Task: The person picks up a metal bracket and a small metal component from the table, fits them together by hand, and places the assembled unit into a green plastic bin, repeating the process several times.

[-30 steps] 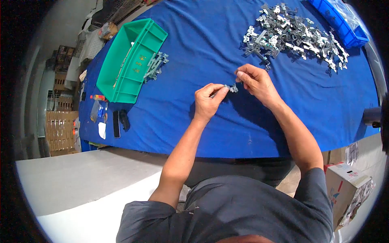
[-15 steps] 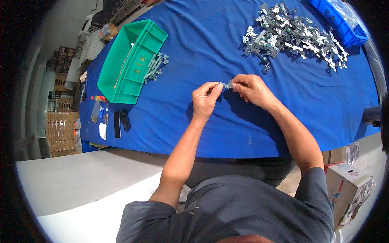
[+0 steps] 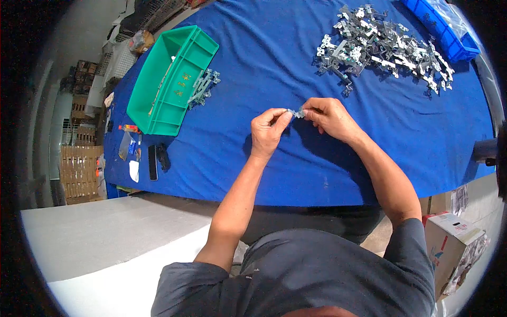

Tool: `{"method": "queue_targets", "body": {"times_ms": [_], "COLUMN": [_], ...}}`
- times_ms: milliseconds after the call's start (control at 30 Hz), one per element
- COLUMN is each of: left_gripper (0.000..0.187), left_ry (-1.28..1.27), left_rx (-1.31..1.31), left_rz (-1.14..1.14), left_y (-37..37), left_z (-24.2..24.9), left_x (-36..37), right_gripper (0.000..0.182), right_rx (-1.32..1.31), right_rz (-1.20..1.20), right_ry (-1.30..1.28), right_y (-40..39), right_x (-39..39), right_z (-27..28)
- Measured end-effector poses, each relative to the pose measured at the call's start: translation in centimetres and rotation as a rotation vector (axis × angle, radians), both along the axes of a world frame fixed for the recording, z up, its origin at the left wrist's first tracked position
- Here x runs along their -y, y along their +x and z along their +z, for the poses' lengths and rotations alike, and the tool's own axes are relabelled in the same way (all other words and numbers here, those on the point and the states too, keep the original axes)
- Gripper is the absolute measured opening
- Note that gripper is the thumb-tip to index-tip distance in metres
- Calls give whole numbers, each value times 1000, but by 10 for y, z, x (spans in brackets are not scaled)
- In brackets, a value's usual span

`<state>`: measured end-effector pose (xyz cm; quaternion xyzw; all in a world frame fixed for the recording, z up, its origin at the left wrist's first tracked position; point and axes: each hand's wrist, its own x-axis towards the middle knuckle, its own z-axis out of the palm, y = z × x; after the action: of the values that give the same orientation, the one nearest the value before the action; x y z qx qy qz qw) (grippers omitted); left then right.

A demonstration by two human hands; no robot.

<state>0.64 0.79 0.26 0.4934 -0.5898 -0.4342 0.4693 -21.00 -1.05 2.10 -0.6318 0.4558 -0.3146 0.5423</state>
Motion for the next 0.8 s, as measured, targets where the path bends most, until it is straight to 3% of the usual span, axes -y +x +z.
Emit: {"method": "queue_targets", "body": {"times_ms": [167,367,567,700,800], "left_gripper": [12,11,9,10,11], "left_ry": [-11,-130,-180,-135,-66], "left_rx": [-21,42,150,65,-69], "left_rz": [-8,-24,-105,0,121], "left_y": [-2,-7,-4,-6,-7], "left_z": [1,2,-6,-1,-2], "left_x": [0,2,6,2,1], "right_gripper": [16,20,20,19,20], "right_rx": [25,289,142,305,133], "right_rz": [29,21,2,-190,-16], "right_ry": [16,107,-15,14,70], "right_y": [-1,-3,-5,-2,-6], "right_x": [0,2,3,5,4], "right_z": [0,0,-4,-1,-1]}}
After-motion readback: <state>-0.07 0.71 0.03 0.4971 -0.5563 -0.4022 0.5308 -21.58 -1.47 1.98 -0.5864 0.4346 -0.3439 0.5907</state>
